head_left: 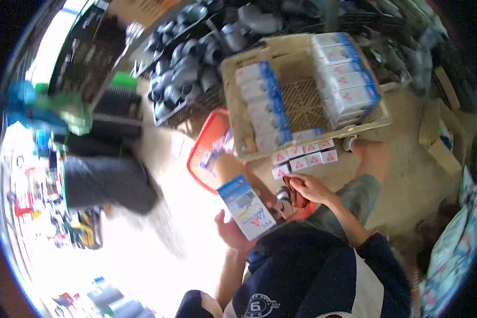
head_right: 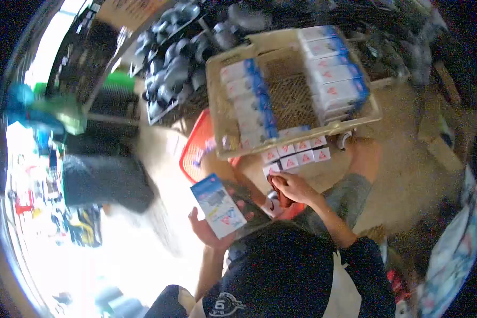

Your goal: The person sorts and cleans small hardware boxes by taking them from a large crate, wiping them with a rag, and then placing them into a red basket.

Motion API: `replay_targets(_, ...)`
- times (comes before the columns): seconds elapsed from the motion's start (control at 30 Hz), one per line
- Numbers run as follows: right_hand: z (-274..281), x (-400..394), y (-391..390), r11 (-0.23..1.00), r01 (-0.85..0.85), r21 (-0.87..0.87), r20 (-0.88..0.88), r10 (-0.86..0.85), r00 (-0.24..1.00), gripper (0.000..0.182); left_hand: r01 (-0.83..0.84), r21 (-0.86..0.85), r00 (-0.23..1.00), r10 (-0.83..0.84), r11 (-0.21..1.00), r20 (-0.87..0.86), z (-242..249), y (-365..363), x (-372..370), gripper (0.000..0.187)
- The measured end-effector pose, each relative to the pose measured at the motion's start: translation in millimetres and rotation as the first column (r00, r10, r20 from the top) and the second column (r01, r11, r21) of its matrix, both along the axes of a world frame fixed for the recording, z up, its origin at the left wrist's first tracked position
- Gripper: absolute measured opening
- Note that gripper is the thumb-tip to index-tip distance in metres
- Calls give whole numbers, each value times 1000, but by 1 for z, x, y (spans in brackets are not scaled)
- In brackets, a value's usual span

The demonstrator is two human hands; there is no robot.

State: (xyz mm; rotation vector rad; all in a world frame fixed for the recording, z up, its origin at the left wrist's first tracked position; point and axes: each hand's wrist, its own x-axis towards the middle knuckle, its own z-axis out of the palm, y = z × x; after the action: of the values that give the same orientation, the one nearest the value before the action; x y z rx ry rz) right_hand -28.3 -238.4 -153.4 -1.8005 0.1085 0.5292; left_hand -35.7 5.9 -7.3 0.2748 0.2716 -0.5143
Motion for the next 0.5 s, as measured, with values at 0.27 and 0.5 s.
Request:
replay_targets(0.27,163,-23,112,998,-49,-44,640,66,766,51,-47,770,992,-57,637,108,-8,18,-51,57)
replay_targets(0.5,185,-23,126,953,-222,-208,743,301,597,58,-65,-143,835,132,988,533,-38,34,-10,56)
